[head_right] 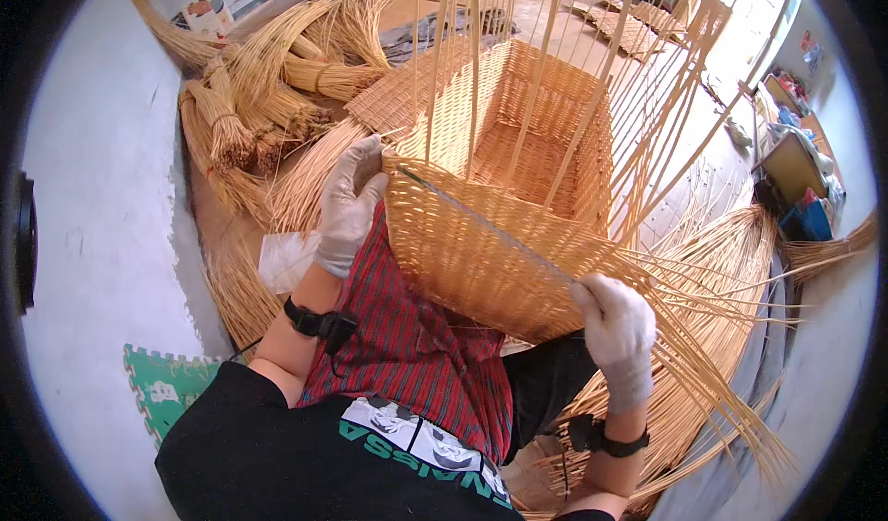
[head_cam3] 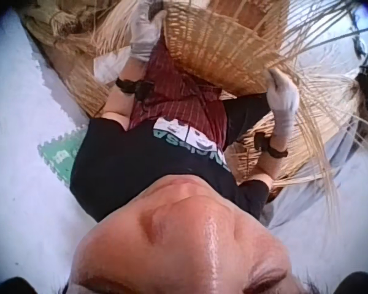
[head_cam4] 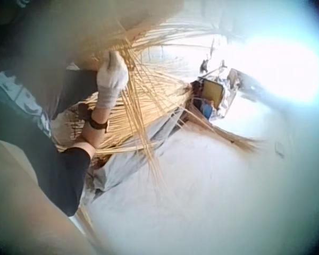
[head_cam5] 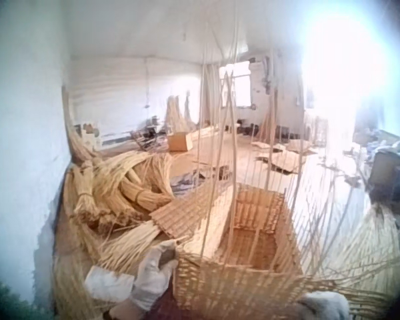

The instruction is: Weave and measure a large bamboo or rattan basket.

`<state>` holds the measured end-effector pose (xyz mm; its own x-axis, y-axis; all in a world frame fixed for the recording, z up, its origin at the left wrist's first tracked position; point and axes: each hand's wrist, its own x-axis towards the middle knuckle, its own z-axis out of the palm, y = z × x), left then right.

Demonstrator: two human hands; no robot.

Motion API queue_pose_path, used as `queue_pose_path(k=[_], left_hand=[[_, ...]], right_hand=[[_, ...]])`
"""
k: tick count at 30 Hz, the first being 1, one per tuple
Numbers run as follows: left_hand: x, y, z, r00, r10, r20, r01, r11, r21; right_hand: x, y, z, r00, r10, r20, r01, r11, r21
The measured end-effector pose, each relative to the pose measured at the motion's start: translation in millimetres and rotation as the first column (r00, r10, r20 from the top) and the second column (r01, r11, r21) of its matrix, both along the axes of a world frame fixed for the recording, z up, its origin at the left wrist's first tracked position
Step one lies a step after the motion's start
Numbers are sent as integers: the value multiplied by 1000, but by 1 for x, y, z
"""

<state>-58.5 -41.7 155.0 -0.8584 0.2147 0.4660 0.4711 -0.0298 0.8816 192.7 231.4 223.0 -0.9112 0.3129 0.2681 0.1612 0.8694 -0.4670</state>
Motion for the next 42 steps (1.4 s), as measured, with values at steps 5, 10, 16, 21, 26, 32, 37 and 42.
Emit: queue_pose_path(k=[5,10,16,21,26,32,37,42], left_hand=[[-8,-5,7,984,-92,151,81,993,81],[-21,-4,3,1000,10,1,-10,1000,9],[-23,5,-7,969,236,-76,-236,972,10],[-25,0,-6,974,225,7,-226,974,36],[-30,-3,-9,978,207,3,-207,978,37],[-25,-1,-7,974,228,-12,-228,973,-16],[-14,9,-2,960,280,-18,-281,959,-37],[35,39,12,832,362,-420,-363,928,80]], right_hand=[[-33,-6,3,1000,8,28,-10,999,52],[-37,-2,15,1000,10,25,-11,1000,26],[36,69,53,918,-383,103,384,923,18],[76,115,38,903,-427,38,425,903,58],[76,127,16,883,-435,176,451,891,-57],[77,136,12,908,-375,184,394,916,-80],[82,121,23,943,-334,7,334,943,13],[120,76,20,986,-92,-139,59,972,-226]])
